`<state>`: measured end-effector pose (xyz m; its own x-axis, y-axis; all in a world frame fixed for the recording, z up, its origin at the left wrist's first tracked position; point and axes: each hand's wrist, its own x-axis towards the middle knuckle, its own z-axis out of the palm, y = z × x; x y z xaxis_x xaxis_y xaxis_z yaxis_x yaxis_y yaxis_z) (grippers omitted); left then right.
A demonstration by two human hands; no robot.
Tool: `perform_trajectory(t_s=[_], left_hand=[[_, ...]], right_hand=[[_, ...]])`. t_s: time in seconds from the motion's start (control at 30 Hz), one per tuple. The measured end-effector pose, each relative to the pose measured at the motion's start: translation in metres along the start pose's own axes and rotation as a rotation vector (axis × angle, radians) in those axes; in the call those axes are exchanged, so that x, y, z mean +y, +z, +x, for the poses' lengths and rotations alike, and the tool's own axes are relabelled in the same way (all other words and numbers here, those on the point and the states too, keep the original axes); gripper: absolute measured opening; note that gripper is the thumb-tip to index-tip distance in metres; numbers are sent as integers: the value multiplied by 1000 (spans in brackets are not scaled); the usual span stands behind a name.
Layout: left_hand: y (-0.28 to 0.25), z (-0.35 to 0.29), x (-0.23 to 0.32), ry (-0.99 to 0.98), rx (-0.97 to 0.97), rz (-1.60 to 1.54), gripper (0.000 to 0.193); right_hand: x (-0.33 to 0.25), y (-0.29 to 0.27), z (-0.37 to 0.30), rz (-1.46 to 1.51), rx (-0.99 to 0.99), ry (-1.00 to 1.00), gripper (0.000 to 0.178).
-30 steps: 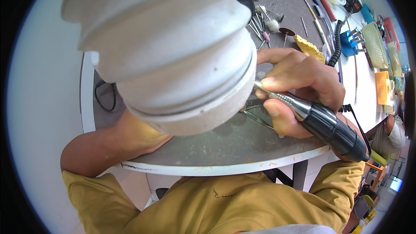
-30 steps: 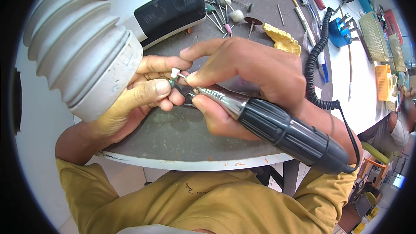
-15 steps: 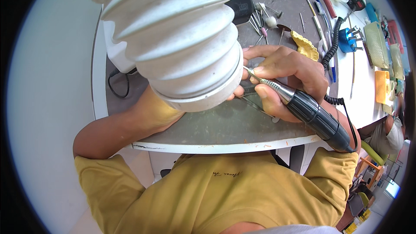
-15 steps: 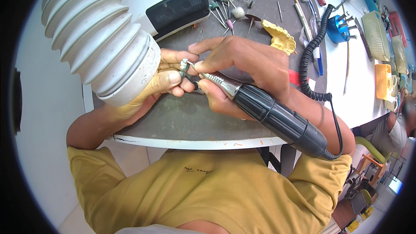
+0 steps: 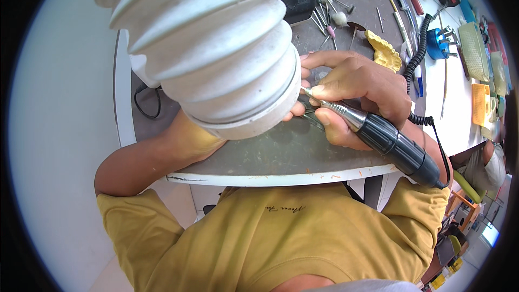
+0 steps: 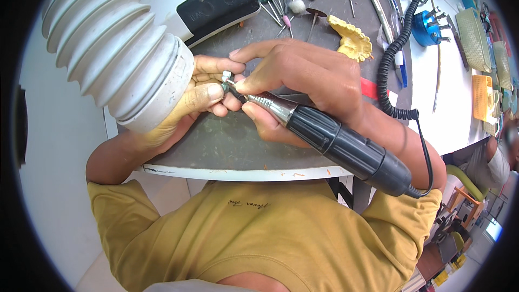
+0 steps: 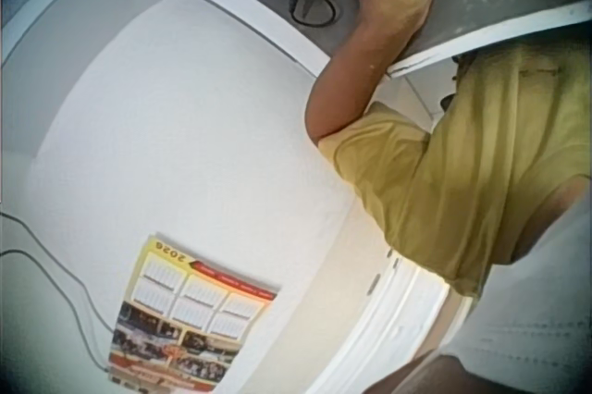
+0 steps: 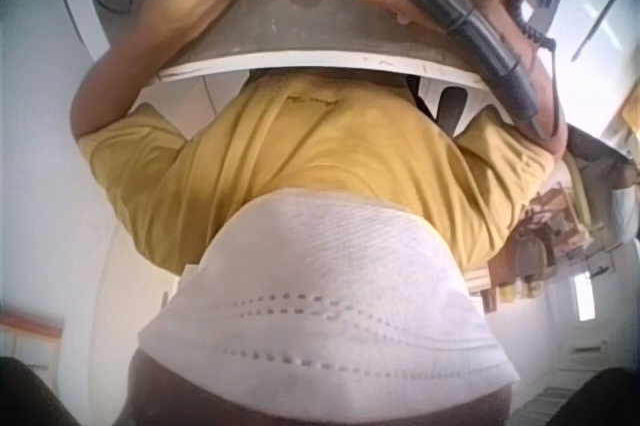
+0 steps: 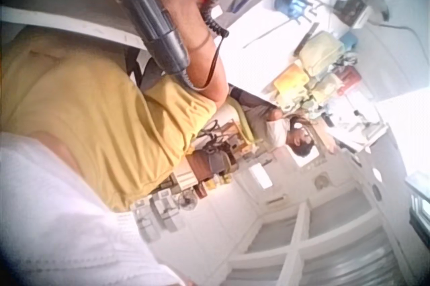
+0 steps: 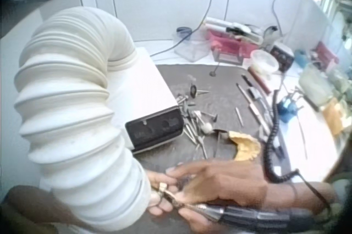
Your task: The person uses a rotary polishing tool to refine the surface of a small, green, gem-like object held in their left hand. The task involves continuous, precise contact between the tool's tip and the object's surface under a magnifying lamp.
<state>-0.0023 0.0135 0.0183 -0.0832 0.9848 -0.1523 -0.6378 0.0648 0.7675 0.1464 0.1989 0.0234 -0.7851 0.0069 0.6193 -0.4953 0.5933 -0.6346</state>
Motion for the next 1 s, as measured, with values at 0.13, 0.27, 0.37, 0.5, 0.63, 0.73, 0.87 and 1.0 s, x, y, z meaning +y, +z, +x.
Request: perform_trajectory(t_s=[0.13,0.27,0.37,0.5,0.63,0.73,0.87,1.0], left_hand=[[3,-2,6,-48,103,78,40],[2,1,4,-51,156,100,41],[-4,-5,2,-75,102,202,40],[-5,0,0,-88,105,221,40],[6,-5,7,-134,167,253,41],[-2,-5,0,-61,82,166,40],[-6,-1,-5,-29,-3,39,40],[4,-4,4,-57,98,192,40]], right_hand=[[-1,-3,-3,-14,-48,15,20],[2,0,-2,-15,16,-3,21],[0,-1,-1,-13,22,7,22],[4,2,-5,-13,69,15,21],[0,3,-4,-6,67,36,21],[1,2,-4,2,49,11,21],[1,2,-5,-29,56,9,22],[-3,0,-2,-64,31,-8,22]])
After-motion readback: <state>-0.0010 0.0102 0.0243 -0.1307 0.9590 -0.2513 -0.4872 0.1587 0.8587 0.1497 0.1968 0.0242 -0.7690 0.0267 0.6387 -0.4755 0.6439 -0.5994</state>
